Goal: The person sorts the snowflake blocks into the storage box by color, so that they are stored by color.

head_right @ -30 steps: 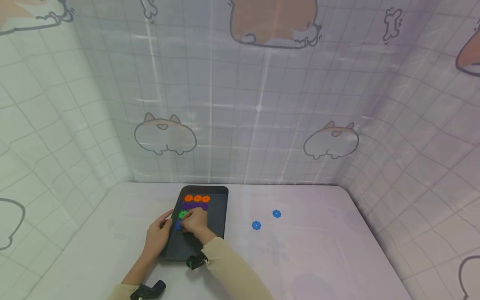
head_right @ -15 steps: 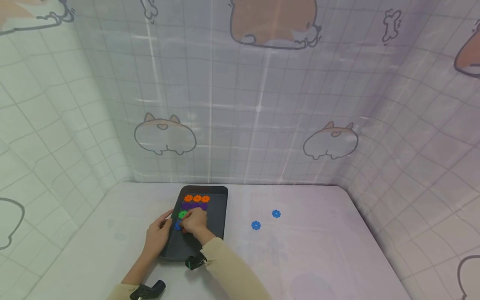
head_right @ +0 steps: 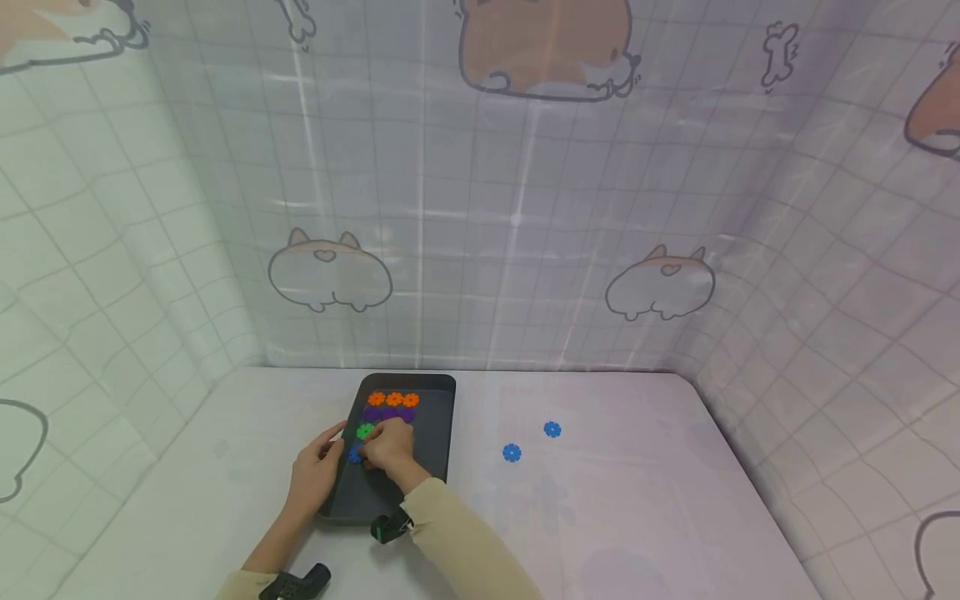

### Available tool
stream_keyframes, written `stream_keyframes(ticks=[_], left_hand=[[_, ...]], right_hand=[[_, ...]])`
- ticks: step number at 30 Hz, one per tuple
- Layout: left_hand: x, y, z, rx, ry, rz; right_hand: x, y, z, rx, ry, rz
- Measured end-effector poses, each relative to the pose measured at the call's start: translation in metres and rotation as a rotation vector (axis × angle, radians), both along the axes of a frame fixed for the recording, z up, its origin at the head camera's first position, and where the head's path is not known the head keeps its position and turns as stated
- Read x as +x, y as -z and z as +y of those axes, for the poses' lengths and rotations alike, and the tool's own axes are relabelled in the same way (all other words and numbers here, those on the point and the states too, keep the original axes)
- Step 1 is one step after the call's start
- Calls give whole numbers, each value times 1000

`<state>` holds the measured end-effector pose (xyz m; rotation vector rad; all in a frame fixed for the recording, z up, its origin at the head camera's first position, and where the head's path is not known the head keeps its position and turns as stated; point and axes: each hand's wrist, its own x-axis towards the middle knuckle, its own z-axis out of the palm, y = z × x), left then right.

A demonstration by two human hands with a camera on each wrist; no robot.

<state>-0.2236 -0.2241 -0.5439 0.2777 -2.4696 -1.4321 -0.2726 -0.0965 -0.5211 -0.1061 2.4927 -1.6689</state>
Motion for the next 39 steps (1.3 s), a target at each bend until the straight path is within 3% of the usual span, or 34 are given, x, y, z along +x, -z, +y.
stream_keyframes(ticks=[16,24,31,39], left_hand=[[-2,2,-1,0,-4,-9],[-2,2,-1,-3,-9,-6],[-4,2,0,-10,-3,2],[-2,0,2,-2,-13,-14]], right_hand=[[-1,3,1,-14,-12,18],[-4,2,1,-41,-8,-36],[-6,-15,16,-152,-71,-60],[-4,-41,66,-219,-200,-52]])
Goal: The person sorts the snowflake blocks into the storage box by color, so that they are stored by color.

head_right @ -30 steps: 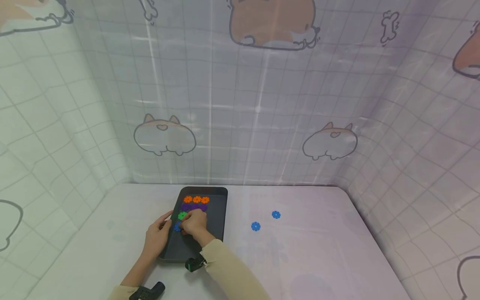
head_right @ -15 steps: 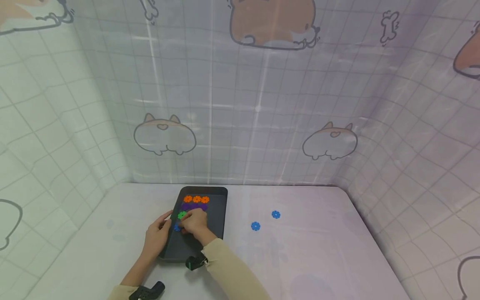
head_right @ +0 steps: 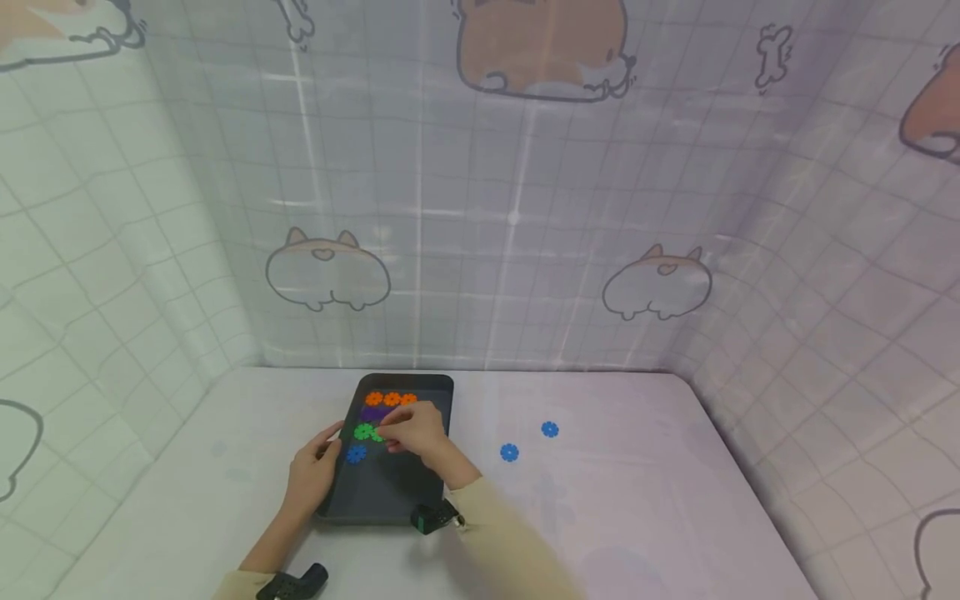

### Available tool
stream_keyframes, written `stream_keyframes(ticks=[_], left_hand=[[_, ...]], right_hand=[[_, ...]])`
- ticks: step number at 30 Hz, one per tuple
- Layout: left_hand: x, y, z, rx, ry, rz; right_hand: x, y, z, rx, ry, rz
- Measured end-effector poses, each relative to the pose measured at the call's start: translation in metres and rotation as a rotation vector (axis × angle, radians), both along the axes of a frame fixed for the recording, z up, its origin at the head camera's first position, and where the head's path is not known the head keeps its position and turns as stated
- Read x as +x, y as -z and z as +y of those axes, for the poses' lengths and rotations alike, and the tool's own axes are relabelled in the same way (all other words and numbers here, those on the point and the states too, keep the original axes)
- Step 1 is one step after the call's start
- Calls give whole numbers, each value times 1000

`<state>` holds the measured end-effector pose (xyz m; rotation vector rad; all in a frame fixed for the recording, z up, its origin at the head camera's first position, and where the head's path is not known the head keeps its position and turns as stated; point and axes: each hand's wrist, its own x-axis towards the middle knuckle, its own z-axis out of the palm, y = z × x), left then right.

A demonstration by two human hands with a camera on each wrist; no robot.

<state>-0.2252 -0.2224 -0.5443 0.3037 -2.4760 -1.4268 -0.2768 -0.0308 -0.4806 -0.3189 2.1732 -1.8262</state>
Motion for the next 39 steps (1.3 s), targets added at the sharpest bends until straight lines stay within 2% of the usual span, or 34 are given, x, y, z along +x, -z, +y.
stream_keyframes(ticks=[4,8,13,19,22,28,39], left_hand=[[-1,1,0,-2,-7,-11],[-1,2,0,-6,-11,-14],[0,3,1,-9,-8,-12],[2,3,1,-10,-2,-11],[2,3,1,-19,-7,-11],[2,1,0,-24,-6,-3],[1,-1,0,-18,9,-22]], right_hand=[[1,-12,32,23,-22,45],[1,-17,66,68,-19,90],[0,-10,108,107,6,91],[8,0,154,112,65,31],[11,9,171,118,96,33],[14,29,194,163,174,45],[16,44,204,293,235,125]])
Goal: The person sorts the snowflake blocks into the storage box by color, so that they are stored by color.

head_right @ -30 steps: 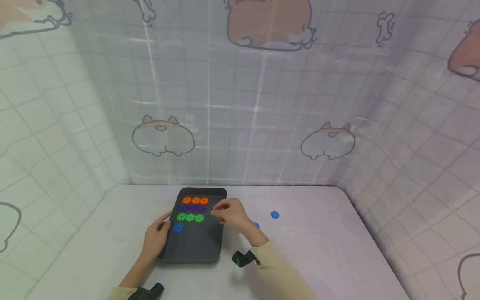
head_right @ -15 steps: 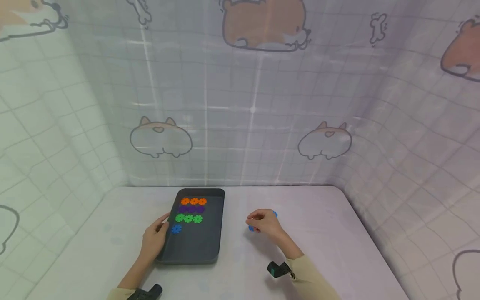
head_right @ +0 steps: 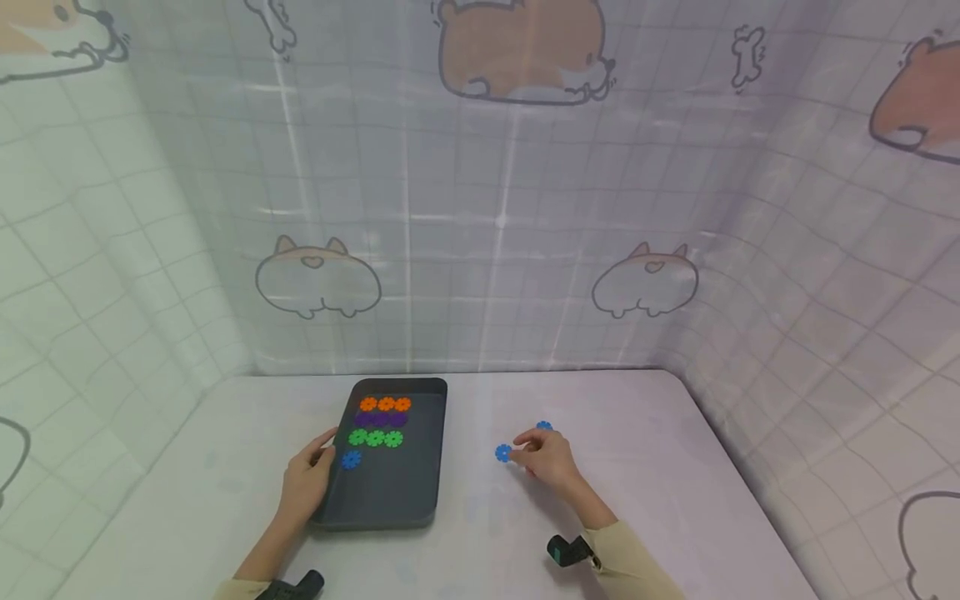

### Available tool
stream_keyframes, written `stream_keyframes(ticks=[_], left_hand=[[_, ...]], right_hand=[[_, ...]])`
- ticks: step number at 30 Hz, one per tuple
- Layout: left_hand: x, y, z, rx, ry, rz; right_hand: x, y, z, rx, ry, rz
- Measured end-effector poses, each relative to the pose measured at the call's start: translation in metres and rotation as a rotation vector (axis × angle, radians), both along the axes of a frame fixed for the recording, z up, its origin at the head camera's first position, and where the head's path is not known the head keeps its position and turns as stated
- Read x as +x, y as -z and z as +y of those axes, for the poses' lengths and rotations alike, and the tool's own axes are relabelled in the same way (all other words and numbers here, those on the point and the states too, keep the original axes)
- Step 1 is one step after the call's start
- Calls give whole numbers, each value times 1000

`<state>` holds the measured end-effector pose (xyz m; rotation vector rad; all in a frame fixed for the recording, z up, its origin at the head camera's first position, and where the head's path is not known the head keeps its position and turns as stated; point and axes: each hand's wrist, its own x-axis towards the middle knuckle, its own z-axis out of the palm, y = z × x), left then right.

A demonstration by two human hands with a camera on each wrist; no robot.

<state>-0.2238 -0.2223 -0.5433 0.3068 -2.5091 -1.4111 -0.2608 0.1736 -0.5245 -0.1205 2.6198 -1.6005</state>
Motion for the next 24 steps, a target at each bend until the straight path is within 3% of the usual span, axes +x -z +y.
stream_keyframes(ticks=[11,24], left_hand=[[0,-1,-1,13,-4,-9],[0,1,0,1,-17,15]], right_hand=[[4,14,-3,42,-30,44],[1,19,-8,122,25,25]])
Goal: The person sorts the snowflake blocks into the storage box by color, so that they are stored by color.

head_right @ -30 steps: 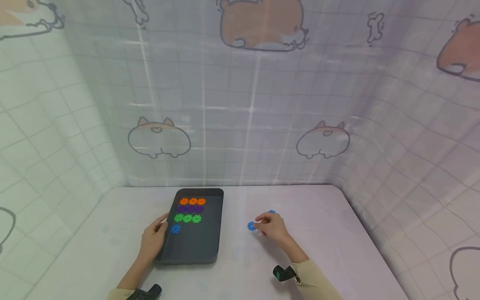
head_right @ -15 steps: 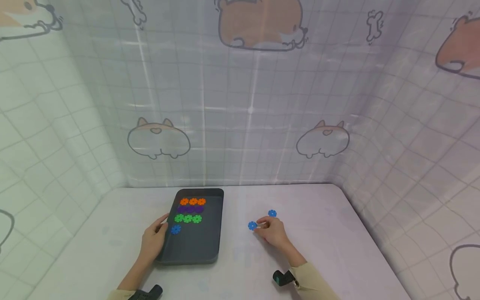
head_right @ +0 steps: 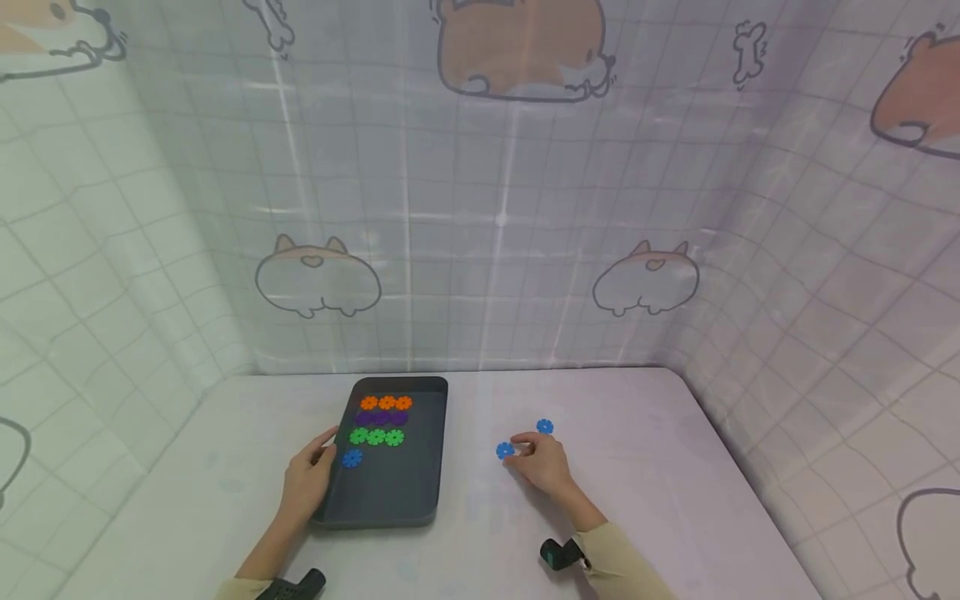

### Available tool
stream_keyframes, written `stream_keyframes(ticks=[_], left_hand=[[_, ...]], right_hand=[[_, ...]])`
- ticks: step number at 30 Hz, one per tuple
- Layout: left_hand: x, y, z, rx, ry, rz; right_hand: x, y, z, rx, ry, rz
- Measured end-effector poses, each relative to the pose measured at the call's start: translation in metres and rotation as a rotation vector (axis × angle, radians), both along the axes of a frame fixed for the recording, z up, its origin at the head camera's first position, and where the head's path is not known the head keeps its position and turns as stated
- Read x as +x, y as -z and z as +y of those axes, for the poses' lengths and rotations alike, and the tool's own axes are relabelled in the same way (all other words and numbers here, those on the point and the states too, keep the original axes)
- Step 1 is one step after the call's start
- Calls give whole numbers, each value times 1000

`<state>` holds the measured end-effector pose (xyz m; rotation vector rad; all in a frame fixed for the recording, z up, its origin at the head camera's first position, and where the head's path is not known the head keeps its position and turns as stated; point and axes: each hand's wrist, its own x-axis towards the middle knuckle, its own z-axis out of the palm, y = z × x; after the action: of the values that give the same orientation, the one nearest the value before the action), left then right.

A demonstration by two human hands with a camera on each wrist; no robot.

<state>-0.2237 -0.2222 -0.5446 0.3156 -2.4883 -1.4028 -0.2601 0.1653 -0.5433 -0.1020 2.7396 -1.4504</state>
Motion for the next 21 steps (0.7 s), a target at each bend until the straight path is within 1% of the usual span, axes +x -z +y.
stream_keyframes(ticks=[6,8,11,14,16,21], left_hand=[[1,1,0,0,1,2],[1,1,0,1,1,-7],[1,3,-1,5,7,-10],[0,3,-1,15,10,-7],[-1,3,-1,16,13,-4],[-1,2,-1,17,11,-8]], right_hand=[[0,1,-5,88,20,47],[1,1,-7,104,28,44],[1,0,-9,100,22,71],[1,-3,-11,66,10,110],[3,-7,-14,18,-9,125],[8,-16,-25,-104,-44,82]])
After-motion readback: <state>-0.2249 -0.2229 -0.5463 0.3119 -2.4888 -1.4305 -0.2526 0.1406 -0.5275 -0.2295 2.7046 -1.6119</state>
